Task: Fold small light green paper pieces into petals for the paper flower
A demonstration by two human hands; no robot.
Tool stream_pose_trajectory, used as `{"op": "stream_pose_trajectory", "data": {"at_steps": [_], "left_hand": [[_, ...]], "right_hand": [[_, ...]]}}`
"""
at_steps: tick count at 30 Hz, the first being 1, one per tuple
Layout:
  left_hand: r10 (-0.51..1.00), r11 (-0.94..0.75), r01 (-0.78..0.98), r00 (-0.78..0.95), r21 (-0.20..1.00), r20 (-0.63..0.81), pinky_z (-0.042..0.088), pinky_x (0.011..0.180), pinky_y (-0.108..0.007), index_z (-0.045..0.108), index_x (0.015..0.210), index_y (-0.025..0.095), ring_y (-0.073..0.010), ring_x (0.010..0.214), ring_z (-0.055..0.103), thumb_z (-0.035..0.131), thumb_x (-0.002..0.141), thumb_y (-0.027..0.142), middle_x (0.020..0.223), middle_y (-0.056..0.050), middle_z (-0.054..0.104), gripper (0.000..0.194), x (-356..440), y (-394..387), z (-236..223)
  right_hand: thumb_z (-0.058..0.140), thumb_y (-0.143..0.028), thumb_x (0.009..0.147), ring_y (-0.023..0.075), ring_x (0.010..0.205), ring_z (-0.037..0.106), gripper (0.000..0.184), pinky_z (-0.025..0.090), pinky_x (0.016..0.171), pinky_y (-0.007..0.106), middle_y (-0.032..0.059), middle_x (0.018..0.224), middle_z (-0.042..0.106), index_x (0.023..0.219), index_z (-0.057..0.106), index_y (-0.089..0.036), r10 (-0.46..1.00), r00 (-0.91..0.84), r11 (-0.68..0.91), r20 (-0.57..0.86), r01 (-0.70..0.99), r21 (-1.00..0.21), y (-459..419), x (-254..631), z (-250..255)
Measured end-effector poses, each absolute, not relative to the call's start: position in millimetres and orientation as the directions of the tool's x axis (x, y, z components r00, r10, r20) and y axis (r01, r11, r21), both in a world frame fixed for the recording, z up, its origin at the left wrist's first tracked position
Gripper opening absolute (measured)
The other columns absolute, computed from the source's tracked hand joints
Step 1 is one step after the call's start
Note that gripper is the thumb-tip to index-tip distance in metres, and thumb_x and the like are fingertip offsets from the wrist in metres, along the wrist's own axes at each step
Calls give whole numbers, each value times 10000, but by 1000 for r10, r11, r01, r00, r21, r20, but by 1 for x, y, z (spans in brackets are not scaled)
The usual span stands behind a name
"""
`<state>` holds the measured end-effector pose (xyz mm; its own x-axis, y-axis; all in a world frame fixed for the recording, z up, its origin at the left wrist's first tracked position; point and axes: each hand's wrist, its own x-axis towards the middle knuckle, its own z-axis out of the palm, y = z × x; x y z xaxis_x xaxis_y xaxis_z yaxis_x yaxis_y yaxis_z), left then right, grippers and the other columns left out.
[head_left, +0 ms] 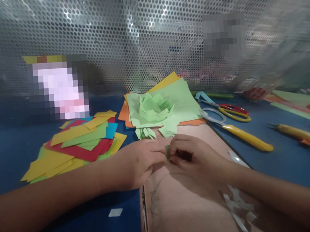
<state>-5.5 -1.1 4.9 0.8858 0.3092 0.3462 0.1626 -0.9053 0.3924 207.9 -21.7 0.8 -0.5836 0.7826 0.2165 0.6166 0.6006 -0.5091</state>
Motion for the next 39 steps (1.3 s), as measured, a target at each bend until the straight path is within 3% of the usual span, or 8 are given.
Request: {"op": "stream_pose_trajectory", "data": {"at_steps": [10,15,28,39], "left_hand": [[304,-909,160,886,385,351,439,836,-334,613,984,121,-223,941,544,393,791,66,1041,-108,616,298,-6,-1,3],[322,-902,192,896,386,307,446,836,-335,622,985,113,-229,949,555,387,803,61,1046,-117,622,302,-6,-2,7],[288,-922,140,871,362,399,455,804,-338,630,921,90,-223,887,551,377,798,77,982,-123,627,282,-7,-1,2],[310,-909,172,888,380,339,446,804,-371,604,949,104,-229,871,540,389,792,97,953,-118,610,266,-7,-2,1]], "right_hand": [[496,-46,673,100,614,479,141,364,564,204,-13,695,547,658,543,-178,870,-471,461,149,668,-584,-24,202,0],[497,-70,671,105,610,474,124,354,557,213,-19,673,548,642,526,-187,884,-449,434,127,692,-576,-24,200,1],[522,-72,655,108,606,466,128,343,543,219,-26,656,533,639,480,-191,892,-432,426,136,699,-575,-25,199,-1],[486,-45,675,96,573,457,177,337,513,212,-38,664,539,759,517,-198,895,-443,357,58,630,-690,-23,200,-5]]}}
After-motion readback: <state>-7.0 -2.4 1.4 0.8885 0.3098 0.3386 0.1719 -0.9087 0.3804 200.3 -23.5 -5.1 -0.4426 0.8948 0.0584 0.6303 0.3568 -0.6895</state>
